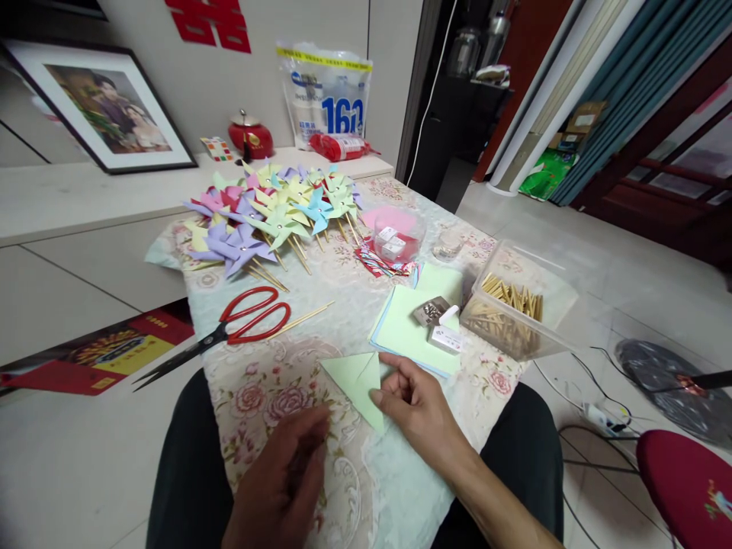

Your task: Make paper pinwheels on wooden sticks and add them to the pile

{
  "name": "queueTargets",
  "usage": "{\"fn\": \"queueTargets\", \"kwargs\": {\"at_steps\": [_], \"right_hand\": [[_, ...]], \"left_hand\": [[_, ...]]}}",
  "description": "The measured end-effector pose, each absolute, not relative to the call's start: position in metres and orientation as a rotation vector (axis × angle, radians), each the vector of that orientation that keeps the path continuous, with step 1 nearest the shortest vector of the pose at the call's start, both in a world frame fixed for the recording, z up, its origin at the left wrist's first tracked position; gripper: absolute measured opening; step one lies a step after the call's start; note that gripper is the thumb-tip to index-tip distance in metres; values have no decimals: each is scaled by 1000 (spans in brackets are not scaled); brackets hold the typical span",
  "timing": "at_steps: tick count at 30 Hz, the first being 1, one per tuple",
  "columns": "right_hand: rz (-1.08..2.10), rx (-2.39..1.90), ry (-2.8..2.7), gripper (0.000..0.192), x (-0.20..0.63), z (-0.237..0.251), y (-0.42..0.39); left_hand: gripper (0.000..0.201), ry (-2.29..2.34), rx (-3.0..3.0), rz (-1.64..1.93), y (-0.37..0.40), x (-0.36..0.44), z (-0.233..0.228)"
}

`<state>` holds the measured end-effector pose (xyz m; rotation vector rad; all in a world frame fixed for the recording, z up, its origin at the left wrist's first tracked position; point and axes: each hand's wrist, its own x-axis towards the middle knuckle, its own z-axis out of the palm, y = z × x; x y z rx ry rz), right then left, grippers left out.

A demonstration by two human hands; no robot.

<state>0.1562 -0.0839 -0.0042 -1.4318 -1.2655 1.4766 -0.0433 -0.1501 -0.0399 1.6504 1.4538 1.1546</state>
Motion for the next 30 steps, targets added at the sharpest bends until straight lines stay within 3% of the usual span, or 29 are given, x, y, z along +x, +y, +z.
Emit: {"fn": "queueTargets", "kwargs": {"at_steps": [4,6,12,16,19,23,30], "right_hand": [[1545,-1285,-1089,55,151,-6,-93],[1526,-1232,-1071,55,148,-7,-97],[1471,-1186,-1196,53,147,-8,-104],[1235,-1206,-1449,55,159,2,-99],[893,-1197,-1796,59,165,16,-94],[512,-1010,-2148,42,162,19,-92],[347,-939,-2305,27,157,-11,-97]], "left_hand": [[35,1294,824,1112,-140,-28,-22],[41,1179,671,1026,-131,-24,-14],[23,1179,560,1111,-115,-19,-12],[17,1292,840,1141,-113,-26,-18],[8,1363,1423,1243,-112,-36,-19],[24,1352,2074,1367,-112,-46,-24],[22,1345,2306,1094,-120,-55,-38]]}}
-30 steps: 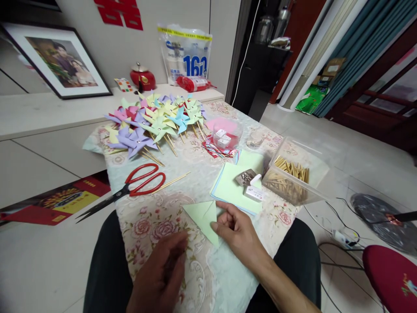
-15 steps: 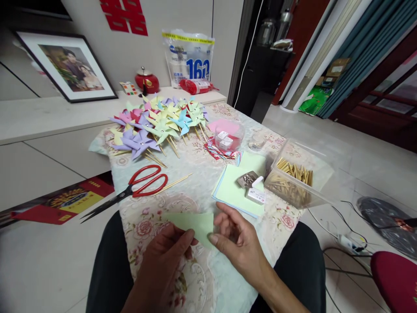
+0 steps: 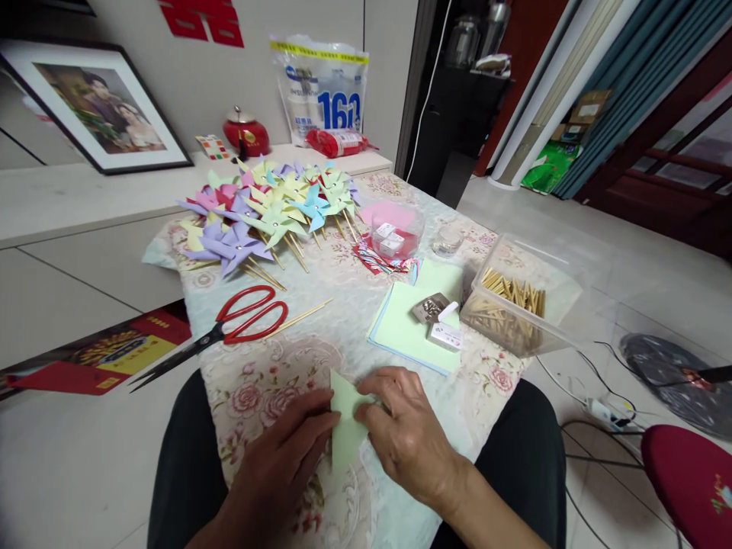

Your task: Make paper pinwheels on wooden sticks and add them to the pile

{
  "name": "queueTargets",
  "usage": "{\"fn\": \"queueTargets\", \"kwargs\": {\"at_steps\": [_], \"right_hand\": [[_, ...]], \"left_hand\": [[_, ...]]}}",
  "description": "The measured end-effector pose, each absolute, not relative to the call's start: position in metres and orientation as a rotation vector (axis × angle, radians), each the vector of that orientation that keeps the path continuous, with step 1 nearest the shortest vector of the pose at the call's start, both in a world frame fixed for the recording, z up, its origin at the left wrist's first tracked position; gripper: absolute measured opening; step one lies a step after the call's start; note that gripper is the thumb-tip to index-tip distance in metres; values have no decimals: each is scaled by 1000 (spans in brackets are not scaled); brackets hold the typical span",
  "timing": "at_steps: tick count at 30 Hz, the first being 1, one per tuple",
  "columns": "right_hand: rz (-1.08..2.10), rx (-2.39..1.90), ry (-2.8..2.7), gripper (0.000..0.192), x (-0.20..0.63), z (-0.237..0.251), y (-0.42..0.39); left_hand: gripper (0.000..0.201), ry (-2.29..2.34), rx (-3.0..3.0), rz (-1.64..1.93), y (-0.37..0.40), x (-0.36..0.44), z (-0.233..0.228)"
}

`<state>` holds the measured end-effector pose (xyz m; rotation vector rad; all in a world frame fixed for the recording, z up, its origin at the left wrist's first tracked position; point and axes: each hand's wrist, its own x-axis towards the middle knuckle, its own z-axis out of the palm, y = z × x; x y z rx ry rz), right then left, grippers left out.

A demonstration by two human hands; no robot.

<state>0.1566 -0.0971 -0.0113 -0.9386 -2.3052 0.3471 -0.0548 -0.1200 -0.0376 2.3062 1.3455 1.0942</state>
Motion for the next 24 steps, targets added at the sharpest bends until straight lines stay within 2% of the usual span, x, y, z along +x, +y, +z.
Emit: {"fn": "queueTargets", "kwargs": {"at_steps": [6,16,21,24], "right_hand": [[479,-990,-2373,25,157,-13,-101],[782,-1131,-2187,10,150,-6,-93],[814,-1291,-2148,20,143,-6,-87],[821,-1340,-2191,16,141,-5,-82]], "left_hand": [[16,1403,2395,1082,-125,-55,-32],[12,1593,2262,1050,-125,-41,-36],[12,1643,2235,1021,-126,-40,-39],[9,1665,2204,1032,-128,-41,-40]]}}
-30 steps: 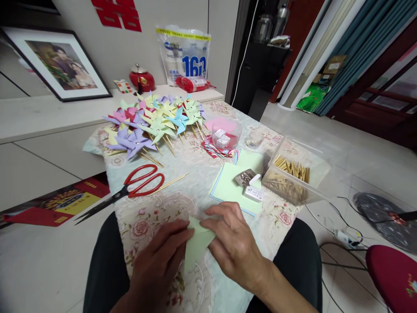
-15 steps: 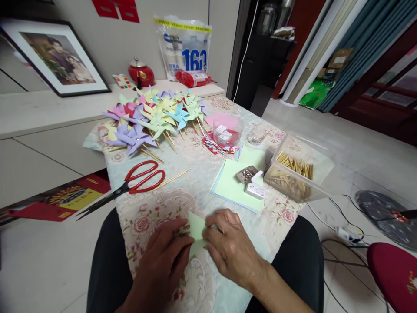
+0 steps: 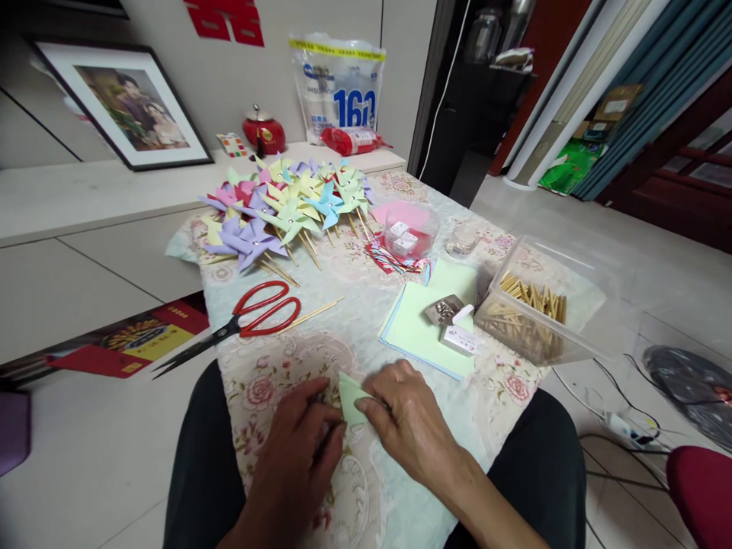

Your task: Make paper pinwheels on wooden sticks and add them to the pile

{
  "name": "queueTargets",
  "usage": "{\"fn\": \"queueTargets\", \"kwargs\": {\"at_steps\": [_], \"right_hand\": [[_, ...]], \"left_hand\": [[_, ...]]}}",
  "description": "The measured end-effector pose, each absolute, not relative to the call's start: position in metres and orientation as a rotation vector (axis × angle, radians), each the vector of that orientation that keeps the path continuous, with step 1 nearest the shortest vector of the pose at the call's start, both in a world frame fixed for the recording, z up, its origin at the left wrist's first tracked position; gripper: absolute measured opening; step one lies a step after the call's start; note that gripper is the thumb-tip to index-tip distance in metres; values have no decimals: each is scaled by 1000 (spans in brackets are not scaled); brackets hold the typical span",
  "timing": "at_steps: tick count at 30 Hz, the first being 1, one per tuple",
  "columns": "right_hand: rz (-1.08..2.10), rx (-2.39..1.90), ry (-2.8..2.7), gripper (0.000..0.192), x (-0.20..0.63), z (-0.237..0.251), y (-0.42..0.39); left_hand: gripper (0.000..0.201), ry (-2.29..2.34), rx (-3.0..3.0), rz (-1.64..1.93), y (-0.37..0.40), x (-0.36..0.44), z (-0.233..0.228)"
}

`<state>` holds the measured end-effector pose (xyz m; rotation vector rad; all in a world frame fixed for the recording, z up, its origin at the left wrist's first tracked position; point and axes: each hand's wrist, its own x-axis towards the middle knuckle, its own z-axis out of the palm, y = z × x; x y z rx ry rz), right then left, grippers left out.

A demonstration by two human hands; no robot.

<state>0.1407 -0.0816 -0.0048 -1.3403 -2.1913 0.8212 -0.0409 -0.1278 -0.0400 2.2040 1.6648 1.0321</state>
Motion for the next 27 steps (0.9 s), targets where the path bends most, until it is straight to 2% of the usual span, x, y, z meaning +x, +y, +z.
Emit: {"fn": "queueTargets", "kwargs": {"at_steps": [6,10,27], "right_hand": [[821,-1436,-2228,5,137,-1,-75],[825,-1457,-2250,5,136,0,-73],[987,-1428,-2147,9,140,2,-78]], "left_hand": [[14,1702,2174,1043,-131,-43,-39],[25,1631,2336,1100,-134,-42,-37],[35,1541,2625,1074,-155,-49,-47]]}}
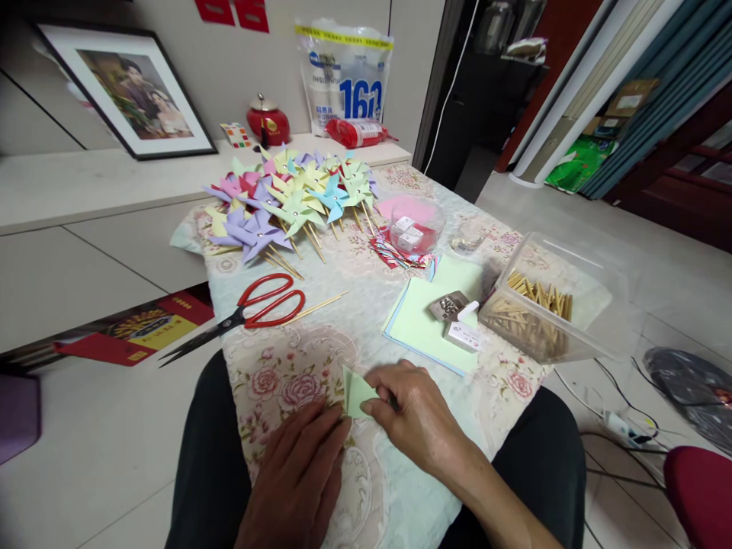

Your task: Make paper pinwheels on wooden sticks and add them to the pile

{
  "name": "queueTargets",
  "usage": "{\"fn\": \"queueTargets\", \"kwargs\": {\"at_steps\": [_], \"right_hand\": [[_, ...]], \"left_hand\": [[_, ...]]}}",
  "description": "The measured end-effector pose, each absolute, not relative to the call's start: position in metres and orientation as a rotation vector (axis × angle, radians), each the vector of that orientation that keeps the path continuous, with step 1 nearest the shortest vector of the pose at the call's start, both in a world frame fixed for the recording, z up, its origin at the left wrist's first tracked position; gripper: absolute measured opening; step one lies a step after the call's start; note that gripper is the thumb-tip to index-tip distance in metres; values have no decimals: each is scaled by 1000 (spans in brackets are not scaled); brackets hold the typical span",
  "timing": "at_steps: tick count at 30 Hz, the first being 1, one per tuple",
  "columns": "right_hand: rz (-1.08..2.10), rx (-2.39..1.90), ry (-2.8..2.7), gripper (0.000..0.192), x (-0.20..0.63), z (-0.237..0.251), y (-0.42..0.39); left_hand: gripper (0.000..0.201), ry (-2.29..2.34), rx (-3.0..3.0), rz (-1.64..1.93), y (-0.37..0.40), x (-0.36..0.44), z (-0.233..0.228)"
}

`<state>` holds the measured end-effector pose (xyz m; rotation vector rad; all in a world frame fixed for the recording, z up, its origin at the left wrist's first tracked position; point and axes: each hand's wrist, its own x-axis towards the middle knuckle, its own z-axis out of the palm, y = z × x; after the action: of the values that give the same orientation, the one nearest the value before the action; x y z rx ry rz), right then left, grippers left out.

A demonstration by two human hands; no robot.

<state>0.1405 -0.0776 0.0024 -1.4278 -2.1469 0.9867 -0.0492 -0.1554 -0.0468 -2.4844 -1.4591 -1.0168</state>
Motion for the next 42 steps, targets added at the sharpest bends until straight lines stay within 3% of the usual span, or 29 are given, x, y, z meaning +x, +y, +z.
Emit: {"fn": "queueTargets", "kwargs": {"at_steps": [12,19,26,33,42], "right_hand": [[953,-1393,-2195,35,137,4,-73],[1234,-1443,-1581,40,131,-4,-83],[1329,-1354,-1443,32,121,-6,-93],[1346,-1338,-1497,33,123,-4,-94],[1325,-1332,-1542,36,122,-3,-91]], "left_hand": [[38,-1581,-2522,-1130,-158,-53,-46],[38,-2433,-2440,-1877,-161,-49,-39],[45,-2651,-2241,-2322,-139,-36,-30],[33,-2745,-2161,-2399,-134,-34,-25],[28,-2839,-2085,-2245,-131,-35,-20]]}}
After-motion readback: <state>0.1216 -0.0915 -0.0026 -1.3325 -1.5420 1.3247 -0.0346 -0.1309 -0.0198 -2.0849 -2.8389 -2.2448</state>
